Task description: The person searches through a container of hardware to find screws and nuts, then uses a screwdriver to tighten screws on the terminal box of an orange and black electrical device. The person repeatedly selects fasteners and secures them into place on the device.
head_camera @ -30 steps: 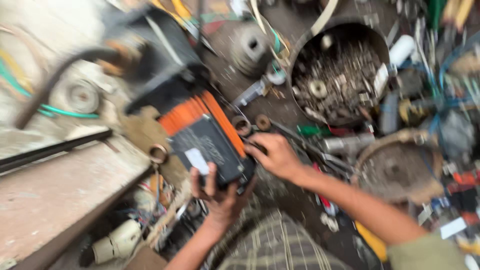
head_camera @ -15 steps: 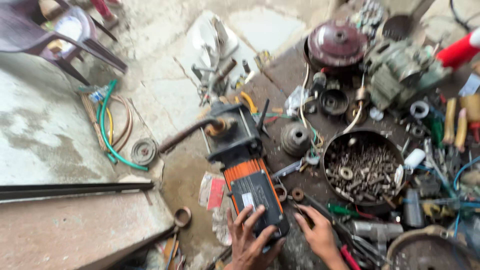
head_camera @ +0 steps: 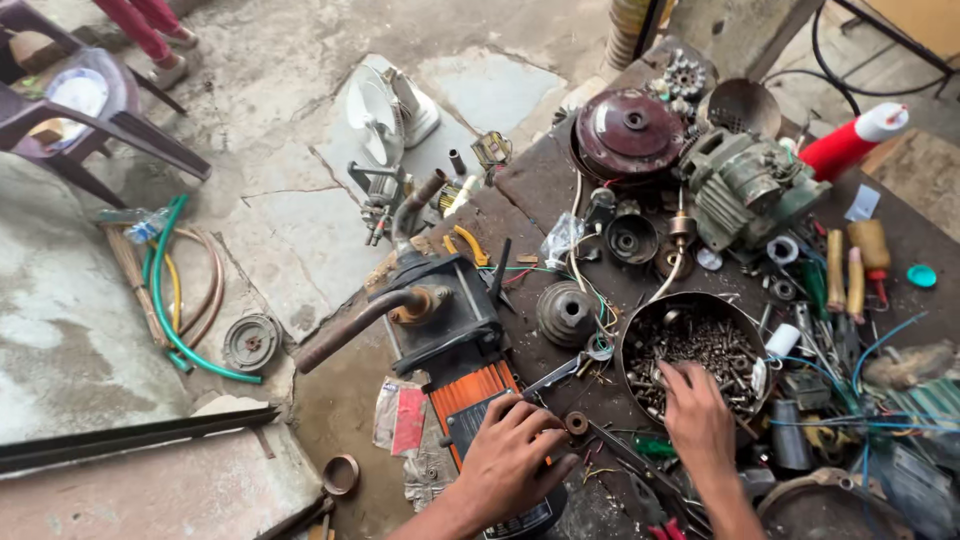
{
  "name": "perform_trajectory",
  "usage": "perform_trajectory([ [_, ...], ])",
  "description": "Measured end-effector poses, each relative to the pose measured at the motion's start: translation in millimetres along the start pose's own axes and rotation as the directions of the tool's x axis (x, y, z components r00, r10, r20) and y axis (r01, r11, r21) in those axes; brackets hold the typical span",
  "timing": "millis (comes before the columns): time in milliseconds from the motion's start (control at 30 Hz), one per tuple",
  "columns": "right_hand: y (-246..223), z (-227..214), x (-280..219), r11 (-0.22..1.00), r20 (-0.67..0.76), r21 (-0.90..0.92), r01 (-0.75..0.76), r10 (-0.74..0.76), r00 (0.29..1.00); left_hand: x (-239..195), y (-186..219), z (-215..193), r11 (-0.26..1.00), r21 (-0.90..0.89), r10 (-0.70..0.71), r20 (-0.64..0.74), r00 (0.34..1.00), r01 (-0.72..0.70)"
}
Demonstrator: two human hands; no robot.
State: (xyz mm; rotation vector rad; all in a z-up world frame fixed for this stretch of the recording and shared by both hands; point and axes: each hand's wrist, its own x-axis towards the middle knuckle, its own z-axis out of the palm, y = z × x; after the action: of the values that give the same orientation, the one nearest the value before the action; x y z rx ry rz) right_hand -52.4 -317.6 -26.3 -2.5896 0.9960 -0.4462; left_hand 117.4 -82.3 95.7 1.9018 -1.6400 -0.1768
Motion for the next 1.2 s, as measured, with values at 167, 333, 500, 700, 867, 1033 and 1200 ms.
perform_trajectory([
  [167, 12, 10, 29, 0.969, 0.001, -0.094, 0.227, -0.228, 0.974, -1, 3, 2, 1.0, 0.0, -0.001, 0.037, 0.999, 0.001],
  [333, 27, 2, 35, 0.991, 0.207, -0.014, 0.13, -0.124, 0.97, 2, 0, -1, 0.999, -0.032, -0.012, 0.058, 0.998, 0.014],
  [500, 40, -40, 34, 0.979, 0.226, -0.05, 0.199, -0.183, 0.957, 8, 0, -3, 1.0, -0.024, -0.014, 0.081, 0.997, 0.016],
  [700, 56, -52, 16, 0.969, 0.16, -0.075, 0.235, -0.221, 0.962, 16, 4, -7, 0.998, 0.044, -0.051, 0.112, 0.992, 0.046],
  [867, 46, -27, 14, 0.962, 0.177, -0.107, 0.252, -0.231, 0.957, 23, 18, -1, 0.985, 0.136, -0.125, 0.135, 0.983, 0.107],
  [1033, 38, -19, 23, 0.975, 0.227, -0.094, 0.201, -0.176, 0.958, 26, 19, 0, 0.973, 0.178, -0.179, 0.175, 0.968, 0.148],
  [1200, 52, -14, 32, 0.972, 0.121, -0.132, 0.195, -0.18, 0.976, 25, 16, 2, 0.968, 0.179, -0.212, 0.2, 0.957, 0.177],
])
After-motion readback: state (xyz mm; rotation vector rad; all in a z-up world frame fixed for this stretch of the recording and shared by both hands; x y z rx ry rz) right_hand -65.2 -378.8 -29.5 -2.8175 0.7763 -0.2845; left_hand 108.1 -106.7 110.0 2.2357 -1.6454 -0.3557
